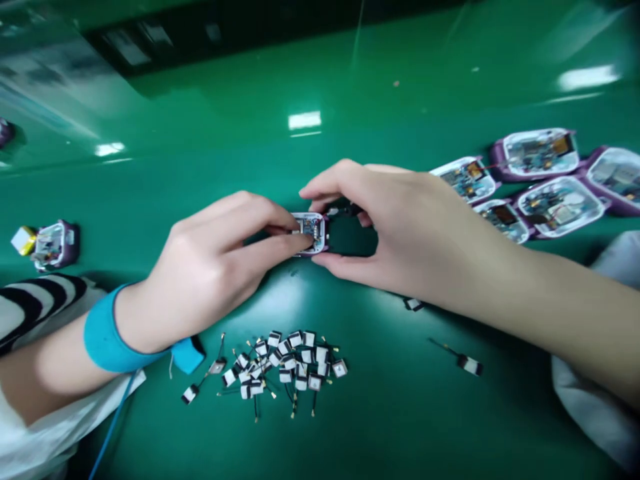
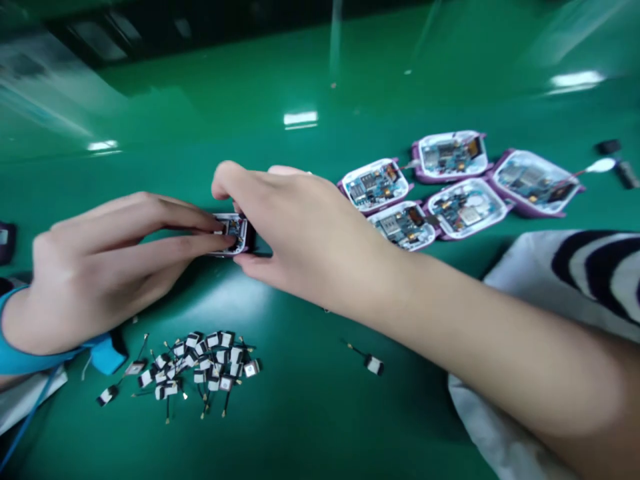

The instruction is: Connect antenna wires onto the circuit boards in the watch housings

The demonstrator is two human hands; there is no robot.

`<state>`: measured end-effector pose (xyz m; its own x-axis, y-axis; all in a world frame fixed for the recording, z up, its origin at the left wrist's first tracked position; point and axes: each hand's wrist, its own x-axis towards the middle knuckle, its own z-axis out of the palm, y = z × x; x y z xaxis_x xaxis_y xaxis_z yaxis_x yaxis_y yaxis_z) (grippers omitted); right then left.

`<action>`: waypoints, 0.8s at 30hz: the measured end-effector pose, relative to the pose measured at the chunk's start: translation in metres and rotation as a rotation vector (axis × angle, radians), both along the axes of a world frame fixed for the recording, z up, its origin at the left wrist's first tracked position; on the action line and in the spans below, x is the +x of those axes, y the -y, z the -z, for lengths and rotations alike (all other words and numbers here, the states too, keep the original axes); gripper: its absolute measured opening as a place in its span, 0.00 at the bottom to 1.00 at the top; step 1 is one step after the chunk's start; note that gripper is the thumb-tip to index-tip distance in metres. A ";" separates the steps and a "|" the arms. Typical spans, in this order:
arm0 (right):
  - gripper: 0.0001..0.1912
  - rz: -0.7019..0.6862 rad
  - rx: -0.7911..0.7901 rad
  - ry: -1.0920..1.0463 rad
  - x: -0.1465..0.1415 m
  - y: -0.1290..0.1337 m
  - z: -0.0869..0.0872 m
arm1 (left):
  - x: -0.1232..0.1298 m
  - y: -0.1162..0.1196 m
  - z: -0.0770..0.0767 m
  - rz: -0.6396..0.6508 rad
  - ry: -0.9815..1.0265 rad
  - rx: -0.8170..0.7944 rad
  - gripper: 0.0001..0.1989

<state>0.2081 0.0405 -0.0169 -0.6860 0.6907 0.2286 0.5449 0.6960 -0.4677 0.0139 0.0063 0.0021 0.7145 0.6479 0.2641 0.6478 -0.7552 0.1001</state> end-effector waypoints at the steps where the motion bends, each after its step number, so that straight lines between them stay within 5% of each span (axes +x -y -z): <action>1: 0.19 0.000 -0.005 -0.004 0.000 0.000 0.000 | 0.000 0.000 0.001 -0.008 0.012 -0.012 0.09; 24: 0.22 -0.046 -0.015 -0.010 0.004 0.003 -0.005 | -0.002 -0.004 0.007 0.071 0.065 0.039 0.09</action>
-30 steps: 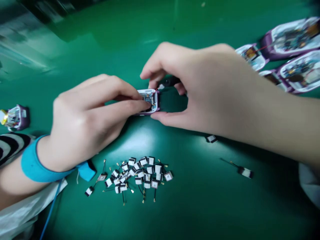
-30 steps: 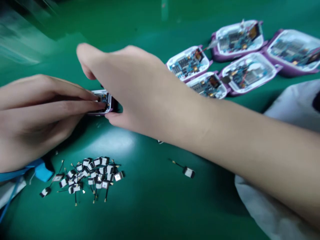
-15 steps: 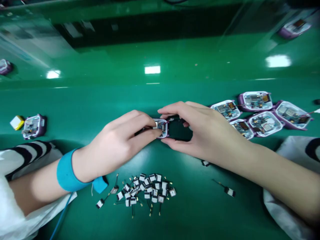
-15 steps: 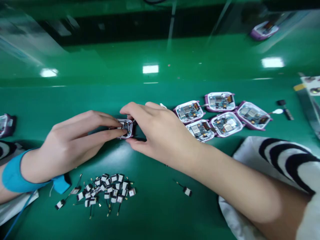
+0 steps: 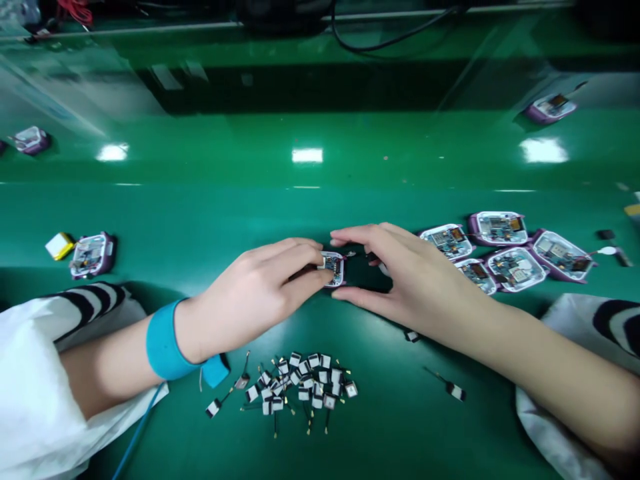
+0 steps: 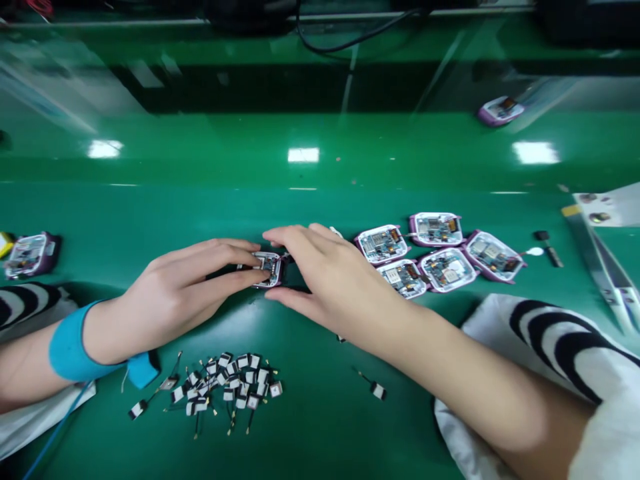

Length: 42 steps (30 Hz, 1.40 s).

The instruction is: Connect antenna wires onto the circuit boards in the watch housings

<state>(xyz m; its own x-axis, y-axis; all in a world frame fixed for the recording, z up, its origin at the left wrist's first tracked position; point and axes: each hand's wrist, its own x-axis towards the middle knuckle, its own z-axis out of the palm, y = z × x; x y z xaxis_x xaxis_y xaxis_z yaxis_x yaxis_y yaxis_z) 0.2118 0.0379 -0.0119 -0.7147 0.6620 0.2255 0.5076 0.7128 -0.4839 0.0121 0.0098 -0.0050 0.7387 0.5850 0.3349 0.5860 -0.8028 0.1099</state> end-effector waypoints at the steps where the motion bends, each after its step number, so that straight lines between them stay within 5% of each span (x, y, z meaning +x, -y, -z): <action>1: 0.21 -0.003 0.014 -0.013 0.002 0.000 -0.003 | 0.000 0.000 0.000 -0.003 -0.001 -0.003 0.09; 9: 0.09 0.126 0.026 -0.200 0.013 0.004 -0.024 | -0.001 0.000 0.001 -0.032 -0.030 0.000 0.10; 17: 0.05 0.248 0.058 -0.315 -0.001 0.017 -0.014 | -0.001 -0.001 0.001 -0.029 -0.043 0.023 0.13; 34: 0.08 0.152 0.475 -0.136 -0.014 0.030 -0.013 | -0.002 -0.001 0.004 -0.035 -0.047 0.028 0.13; 42: 0.11 0.183 0.442 -0.157 -0.018 0.028 -0.008 | -0.002 -0.004 0.007 -0.032 -0.005 0.037 0.12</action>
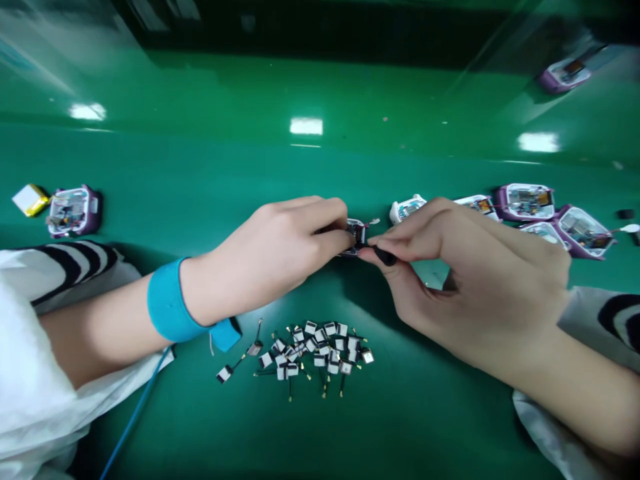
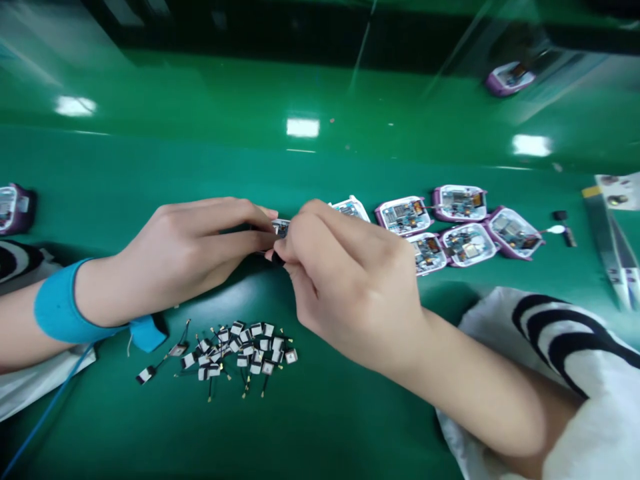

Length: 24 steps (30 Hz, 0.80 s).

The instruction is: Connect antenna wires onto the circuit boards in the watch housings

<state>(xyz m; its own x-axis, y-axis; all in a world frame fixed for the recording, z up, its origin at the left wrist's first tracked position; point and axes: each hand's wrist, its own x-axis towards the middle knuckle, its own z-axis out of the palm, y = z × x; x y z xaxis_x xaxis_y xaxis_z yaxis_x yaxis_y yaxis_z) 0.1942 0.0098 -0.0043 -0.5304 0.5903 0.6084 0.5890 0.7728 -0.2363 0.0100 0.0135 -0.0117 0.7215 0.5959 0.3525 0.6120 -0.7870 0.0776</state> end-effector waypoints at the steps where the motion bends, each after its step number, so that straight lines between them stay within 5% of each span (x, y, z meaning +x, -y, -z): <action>1: 0.12 -0.003 -0.003 -0.003 0.000 0.000 0.001 | 0.000 0.000 0.000 -0.003 0.010 -0.022 0.12; 10: 0.14 -0.136 -0.133 -0.040 -0.001 -0.003 0.012 | 0.001 -0.003 0.002 -0.081 0.003 -0.031 0.12; 19: 0.15 0.112 -0.372 -0.398 0.014 -0.009 -0.010 | -0.002 -0.002 0.000 0.003 0.061 -0.049 0.11; 24: 0.03 0.036 -0.406 -0.218 0.019 -0.024 -0.014 | -0.001 -0.002 -0.002 -0.012 0.125 -0.165 0.08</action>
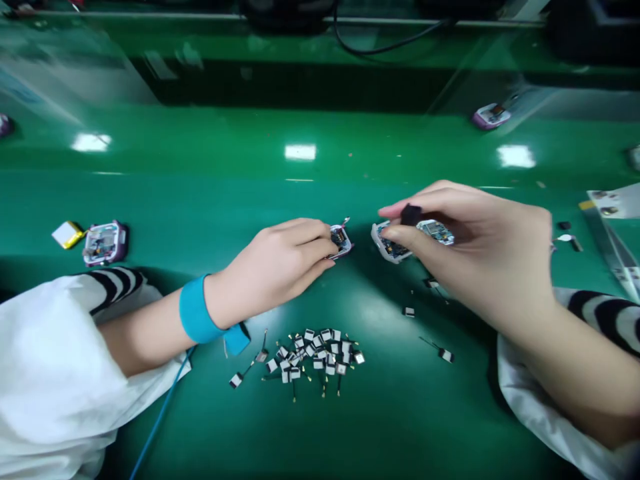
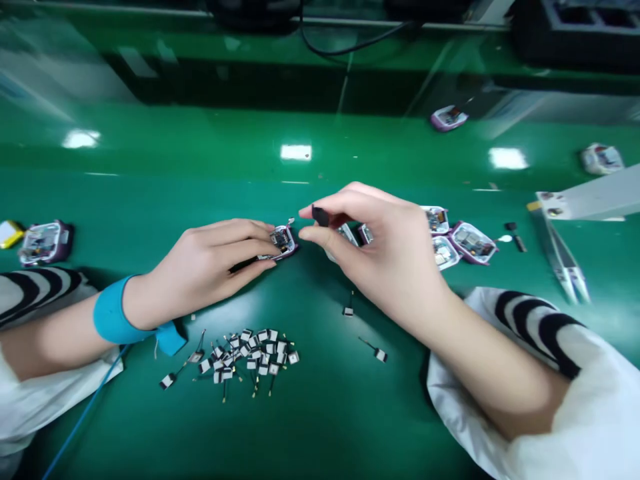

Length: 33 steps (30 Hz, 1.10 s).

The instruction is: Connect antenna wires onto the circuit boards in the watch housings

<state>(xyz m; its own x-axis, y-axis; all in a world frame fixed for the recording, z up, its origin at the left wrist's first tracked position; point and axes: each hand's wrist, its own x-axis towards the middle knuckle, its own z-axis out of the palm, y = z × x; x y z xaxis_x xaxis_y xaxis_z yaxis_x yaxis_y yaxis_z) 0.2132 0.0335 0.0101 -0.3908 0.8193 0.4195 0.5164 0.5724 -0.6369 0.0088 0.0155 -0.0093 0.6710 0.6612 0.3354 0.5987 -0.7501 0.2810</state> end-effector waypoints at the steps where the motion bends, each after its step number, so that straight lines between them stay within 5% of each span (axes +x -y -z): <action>1: 0.02 -0.047 -0.030 0.054 0.000 -0.003 0.000 | 0.000 0.000 -0.001 0.009 0.018 -0.028 0.08; 6: 0.05 -0.215 -0.079 0.249 -0.002 -0.007 0.007 | -0.003 -0.004 -0.006 0.084 0.110 -0.232 0.05; 11: 0.17 -0.277 -0.037 0.203 -0.006 0.001 0.010 | -0.003 -0.002 -0.013 0.024 0.320 -0.323 0.03; 20: 0.03 -0.193 0.068 -0.003 -0.011 0.010 0.005 | 0.001 0.008 -0.016 -0.018 0.540 -0.154 0.03; 33: 0.03 -0.208 0.057 -0.140 -0.012 0.020 0.000 | 0.000 0.010 -0.020 0.093 0.490 0.066 0.06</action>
<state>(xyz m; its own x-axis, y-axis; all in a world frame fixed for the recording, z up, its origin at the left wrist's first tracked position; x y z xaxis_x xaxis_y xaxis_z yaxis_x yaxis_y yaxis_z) 0.2011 0.0135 0.0102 -0.4834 0.7006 0.5249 0.2925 0.6944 -0.6575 0.0089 0.0059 0.0107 0.4795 0.5727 0.6649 0.3379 -0.8198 0.4624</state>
